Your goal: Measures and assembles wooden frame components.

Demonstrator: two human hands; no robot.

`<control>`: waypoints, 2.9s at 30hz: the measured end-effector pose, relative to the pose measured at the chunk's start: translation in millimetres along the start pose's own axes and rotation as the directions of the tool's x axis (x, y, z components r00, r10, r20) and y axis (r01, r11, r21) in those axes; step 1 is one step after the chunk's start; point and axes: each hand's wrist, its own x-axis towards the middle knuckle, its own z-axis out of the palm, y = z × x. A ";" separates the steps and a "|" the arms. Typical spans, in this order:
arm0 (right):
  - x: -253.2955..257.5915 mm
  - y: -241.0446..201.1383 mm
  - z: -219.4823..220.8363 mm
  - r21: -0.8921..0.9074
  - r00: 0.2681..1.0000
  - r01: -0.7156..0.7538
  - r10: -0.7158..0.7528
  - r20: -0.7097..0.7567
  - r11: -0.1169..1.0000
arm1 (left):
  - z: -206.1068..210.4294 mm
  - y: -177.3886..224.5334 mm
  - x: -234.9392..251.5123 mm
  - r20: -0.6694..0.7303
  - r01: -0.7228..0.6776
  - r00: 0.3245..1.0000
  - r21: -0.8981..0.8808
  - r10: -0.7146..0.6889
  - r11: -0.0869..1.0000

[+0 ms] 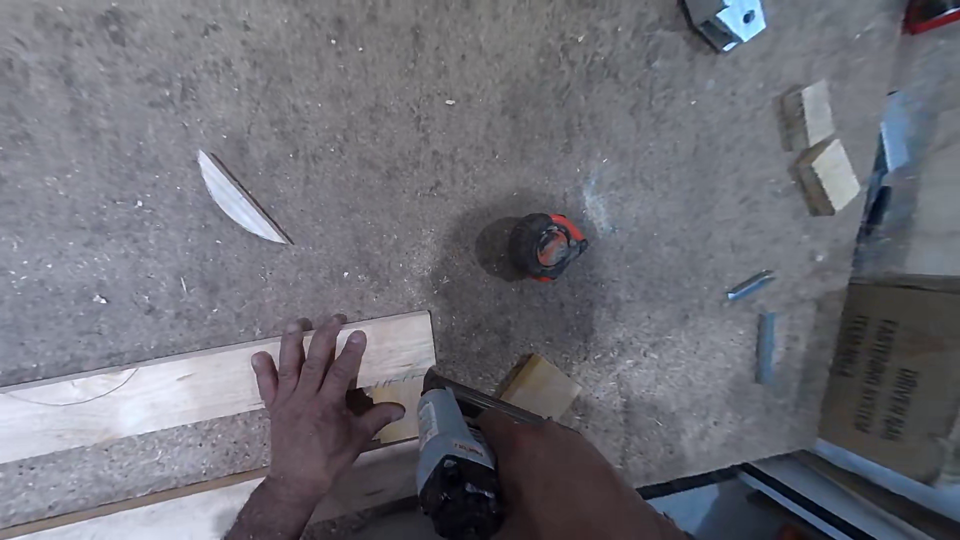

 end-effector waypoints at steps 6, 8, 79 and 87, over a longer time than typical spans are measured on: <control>1.0 2.2 -0.8 -0.011 1.000 0.027 -0.027 -0.011 1.000 | -1.8 0.8 -0.5 0.003 0.006 1.000 -0.011 -0.006 1.000; -0.2 5.0 2.2 0.006 0.998 0.047 -0.047 -0.049 0.999 | -2.4 1.2 0.3 0.013 0.011 1.000 -0.014 -0.010 1.000; -15.4 61.3 84.6 -0.254 0.977 0.213 -0.203 0.066 0.943 | -48.4 95.2 12.2 0.839 0.187 0.353 0.371 -0.415 0.910; -20.9 78.1 80.4 -0.241 0.972 0.228 -0.233 0.010 0.943 | -47.8 92.6 11.9 0.840 0.189 0.354 0.366 -0.411 0.911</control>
